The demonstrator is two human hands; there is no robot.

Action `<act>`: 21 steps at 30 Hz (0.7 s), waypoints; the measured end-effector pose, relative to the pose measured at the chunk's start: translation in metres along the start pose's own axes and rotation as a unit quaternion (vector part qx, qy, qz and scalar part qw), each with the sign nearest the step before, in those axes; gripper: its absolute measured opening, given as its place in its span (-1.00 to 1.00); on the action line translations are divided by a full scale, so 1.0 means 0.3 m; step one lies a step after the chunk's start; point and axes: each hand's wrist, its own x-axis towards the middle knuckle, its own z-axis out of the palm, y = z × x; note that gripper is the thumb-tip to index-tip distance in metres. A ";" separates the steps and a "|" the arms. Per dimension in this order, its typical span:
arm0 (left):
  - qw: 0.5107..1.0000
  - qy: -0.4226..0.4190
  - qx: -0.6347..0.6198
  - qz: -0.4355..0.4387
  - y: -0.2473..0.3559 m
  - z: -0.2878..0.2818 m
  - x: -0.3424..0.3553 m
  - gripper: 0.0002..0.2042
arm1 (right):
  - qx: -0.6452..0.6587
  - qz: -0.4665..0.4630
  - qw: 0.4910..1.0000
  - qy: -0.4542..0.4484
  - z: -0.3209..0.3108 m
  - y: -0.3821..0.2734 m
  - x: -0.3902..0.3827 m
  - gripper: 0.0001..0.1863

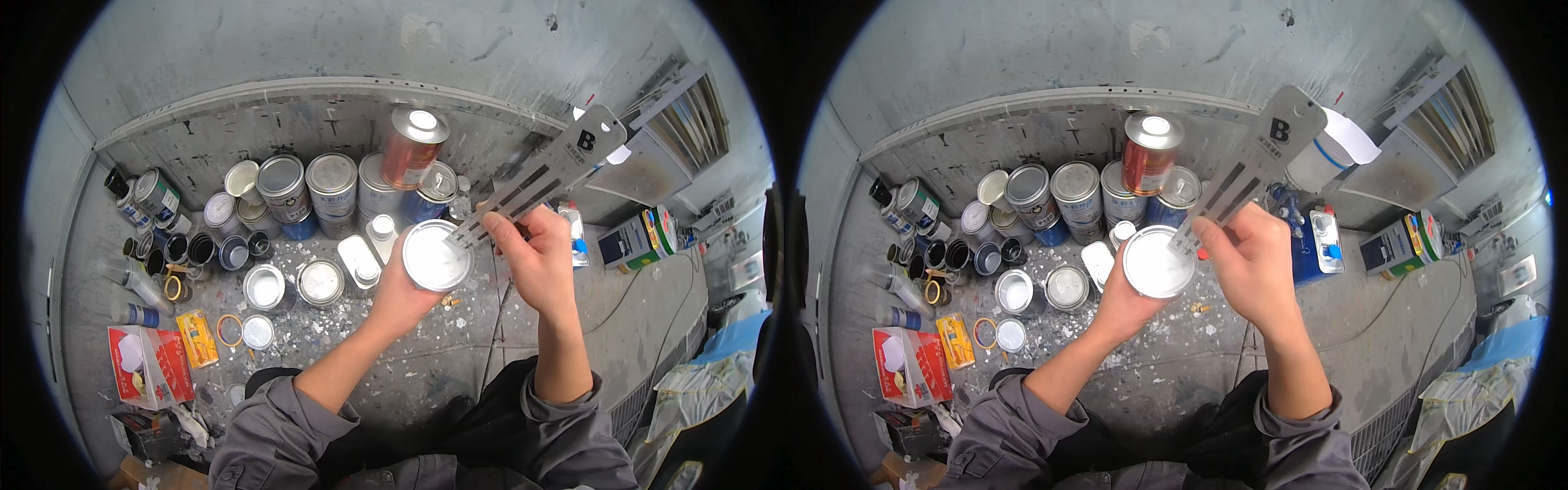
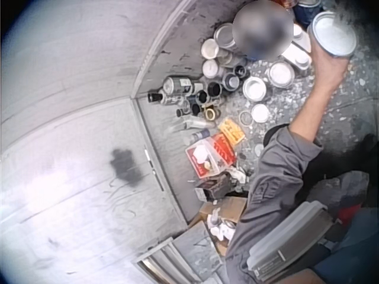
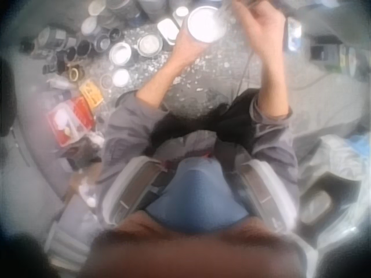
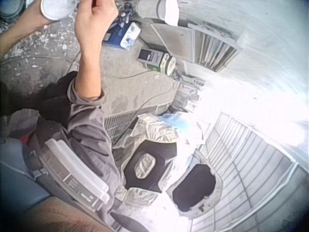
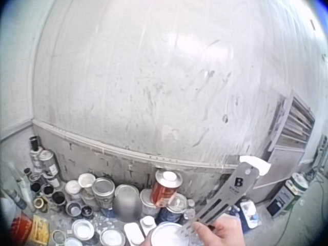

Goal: The person sits on the floor and opens several paint cans using a metal tool. They stir the contents, pour paint into a funnel, and add a liquid from a blue container. The person continues to stir and transfer paint between containers.

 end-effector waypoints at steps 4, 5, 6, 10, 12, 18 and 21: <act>1.000 0.012 0.012 -0.016 0.004 0.001 0.000 -0.15 | 0.002 -0.001 1.000 -0.015 0.012 -0.008 -0.023 -0.86; 1.000 0.013 0.010 -0.013 -0.001 0.000 0.000 -0.17 | 0.001 -0.001 1.000 -0.021 0.017 -0.013 -0.026 -0.85; 1.000 0.014 0.009 -0.010 -0.006 0.000 0.000 -0.18 | 0.000 -0.002 1.000 -0.027 0.019 -0.019 -0.026 -0.85; 1.000 0.012 0.013 0.005 -0.017 0.001 0.000 -0.17 | 0.080 -0.008 0.997 -0.013 -0.005 -0.061 -0.017 -0.86; 1.000 0.011 0.025 0.010 -0.012 0.000 0.000 -0.16 | 0.068 -0.039 0.997 -0.004 -0.035 -0.075 -0.009 -0.78; 0.999 0.008 0.023 0.022 -0.009 -0.003 -0.005 -0.17 | 0.052 -0.052 0.997 0.026 -0.023 -0.028 0.020 -0.80; 0.999 0.013 0.009 0.035 -0.023 -0.004 -0.003 -0.17 | 0.016 -0.017 1.000 0.012 0.001 0.007 0.012 -0.81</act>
